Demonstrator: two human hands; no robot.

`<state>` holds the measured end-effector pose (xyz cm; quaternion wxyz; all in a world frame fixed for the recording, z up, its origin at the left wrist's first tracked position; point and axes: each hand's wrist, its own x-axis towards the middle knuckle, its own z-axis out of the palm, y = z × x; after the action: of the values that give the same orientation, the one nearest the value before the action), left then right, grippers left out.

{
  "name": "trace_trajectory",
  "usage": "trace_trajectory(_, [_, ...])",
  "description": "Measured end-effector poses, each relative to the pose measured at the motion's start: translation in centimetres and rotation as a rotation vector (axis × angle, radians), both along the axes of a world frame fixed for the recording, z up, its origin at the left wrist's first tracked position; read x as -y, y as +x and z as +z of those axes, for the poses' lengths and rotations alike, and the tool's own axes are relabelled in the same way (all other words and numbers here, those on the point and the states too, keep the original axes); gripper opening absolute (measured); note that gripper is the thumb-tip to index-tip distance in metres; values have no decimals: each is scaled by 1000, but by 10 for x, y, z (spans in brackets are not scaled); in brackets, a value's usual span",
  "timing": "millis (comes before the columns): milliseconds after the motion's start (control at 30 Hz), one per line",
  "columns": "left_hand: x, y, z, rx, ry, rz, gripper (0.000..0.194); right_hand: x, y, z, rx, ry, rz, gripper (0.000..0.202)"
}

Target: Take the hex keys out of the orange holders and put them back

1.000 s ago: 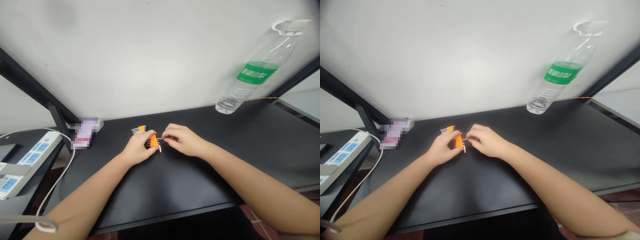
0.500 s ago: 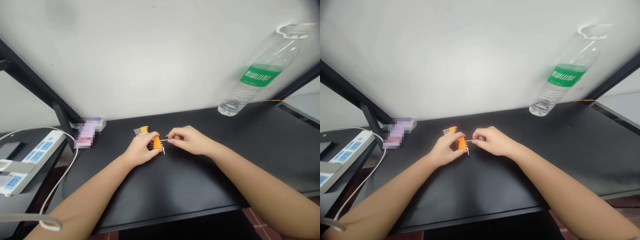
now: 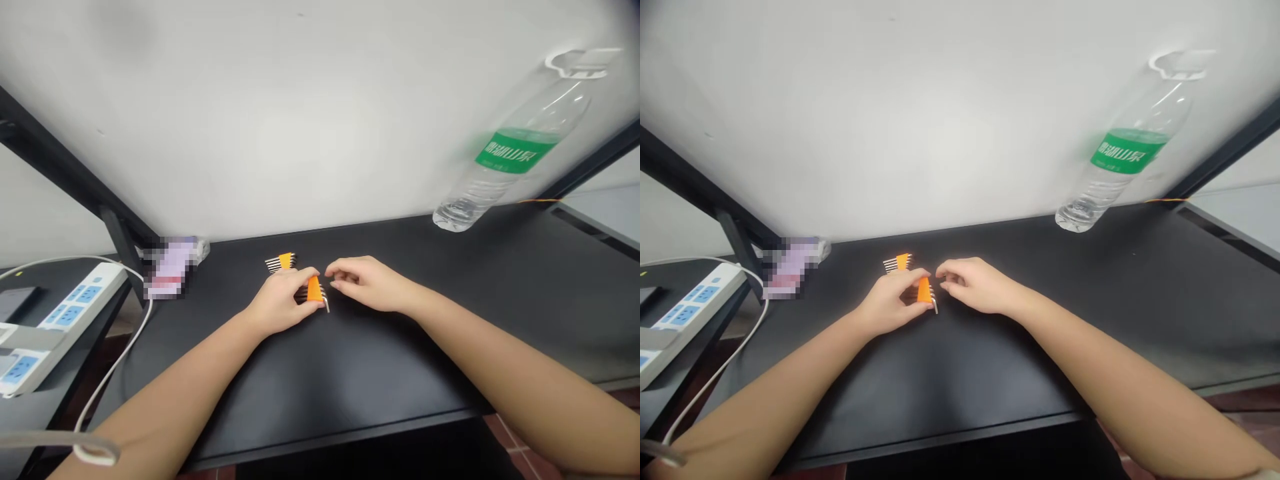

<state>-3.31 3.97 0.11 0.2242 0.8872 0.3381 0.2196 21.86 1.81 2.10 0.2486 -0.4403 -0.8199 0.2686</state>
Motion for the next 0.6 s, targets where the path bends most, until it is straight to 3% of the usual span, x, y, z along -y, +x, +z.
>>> trace_trajectory(167, [1, 0, -1, 16, -34, 30, 43, -13, 24, -2, 230, 236, -85, 17])
trace_trajectory(400, [0, 1, 0, 22, -60, 39, 42, -24, 37, -19, 374, 190, -100, 19])
trace_trajectory(600, [-1, 1, -2, 14, -52, 54, 44, -23, 30, -18, 416, 174, -86, 18])
